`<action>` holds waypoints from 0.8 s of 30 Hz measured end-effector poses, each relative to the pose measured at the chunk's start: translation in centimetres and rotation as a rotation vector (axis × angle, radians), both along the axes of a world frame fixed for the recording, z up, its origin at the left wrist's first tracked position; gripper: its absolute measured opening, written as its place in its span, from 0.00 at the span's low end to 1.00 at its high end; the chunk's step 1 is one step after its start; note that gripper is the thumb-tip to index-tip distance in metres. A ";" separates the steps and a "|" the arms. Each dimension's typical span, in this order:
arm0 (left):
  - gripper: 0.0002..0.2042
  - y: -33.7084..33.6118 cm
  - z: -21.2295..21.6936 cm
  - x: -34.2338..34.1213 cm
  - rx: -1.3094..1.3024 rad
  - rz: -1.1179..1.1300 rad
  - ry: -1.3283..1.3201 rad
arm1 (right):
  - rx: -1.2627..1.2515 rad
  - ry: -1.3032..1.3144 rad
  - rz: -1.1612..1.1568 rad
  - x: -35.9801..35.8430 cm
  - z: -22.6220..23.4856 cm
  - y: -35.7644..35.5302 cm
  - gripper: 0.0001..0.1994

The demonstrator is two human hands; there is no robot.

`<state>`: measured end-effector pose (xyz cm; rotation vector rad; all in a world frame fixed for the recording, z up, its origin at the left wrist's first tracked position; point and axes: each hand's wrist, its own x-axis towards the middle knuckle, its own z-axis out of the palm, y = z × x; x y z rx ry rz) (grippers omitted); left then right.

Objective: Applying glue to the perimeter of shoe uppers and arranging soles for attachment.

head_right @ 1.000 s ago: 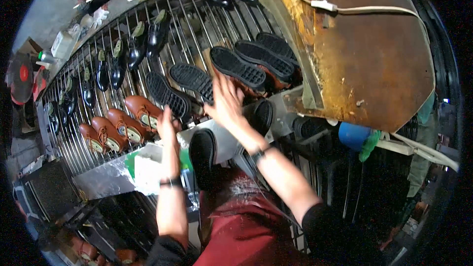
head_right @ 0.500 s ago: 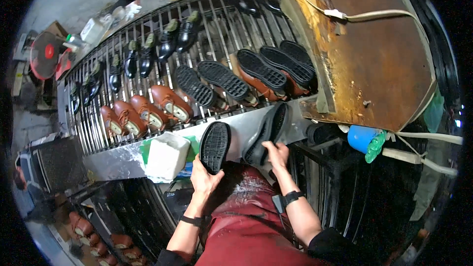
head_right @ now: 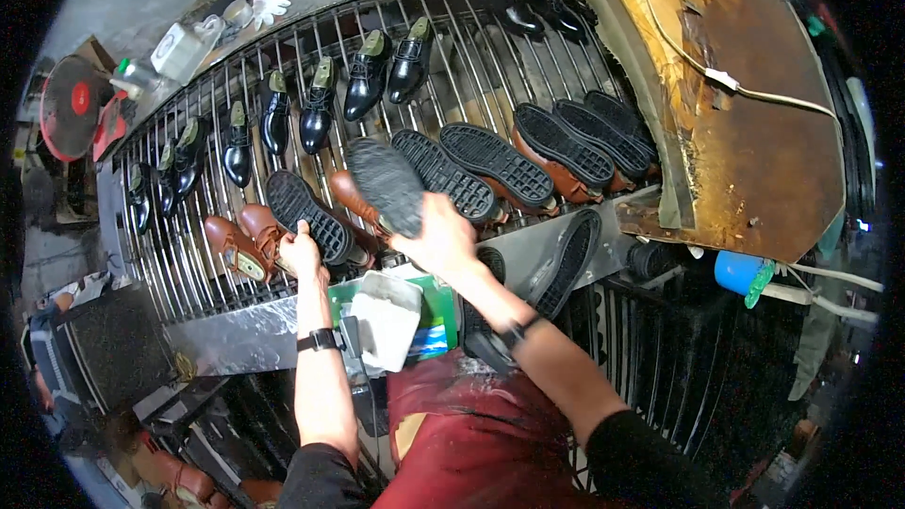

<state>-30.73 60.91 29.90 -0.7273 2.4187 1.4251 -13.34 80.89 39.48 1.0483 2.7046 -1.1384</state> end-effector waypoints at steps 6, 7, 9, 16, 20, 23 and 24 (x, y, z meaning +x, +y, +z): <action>0.19 -1.5 -3.6 -0.3 0.233 0.036 -0.101 | 0.214 -0.248 0.259 -6.9 -5.3 -3.5 0.44; 0.19 -1.9 -2.7 0.9 0.103 -0.119 -0.045 | 0.300 -0.070 0.181 -4.4 -5.7 -3.6 0.43; 0.21 -1.3 1.5 4.5 -0.340 -0.397 0.402 | 0.307 0.142 0.007 2.3 -3.1 -2.5 0.38; 0.44 5.0 6.5 28.8 -0.171 -1.156 -0.108 | 0.262 -0.324 -0.924 27.8 -8.2 3.1 0.49; 0.42 3.5 -3.4 35.0 -0.272 -1.075 -0.068 | -0.086 -0.396 -0.898 27.3 -10.2 4.2 0.57; 0.29 4.9 -5.3 35.8 -0.272 -0.986 -0.225 | -0.030 -0.413 -0.855 28.6 -11.4 5.5 0.40; 0.24 5.1 -4.7 35.3 -0.239 -0.982 -0.300 | -0.351 0.007 -0.890 29.5 -11.5 5.2 0.28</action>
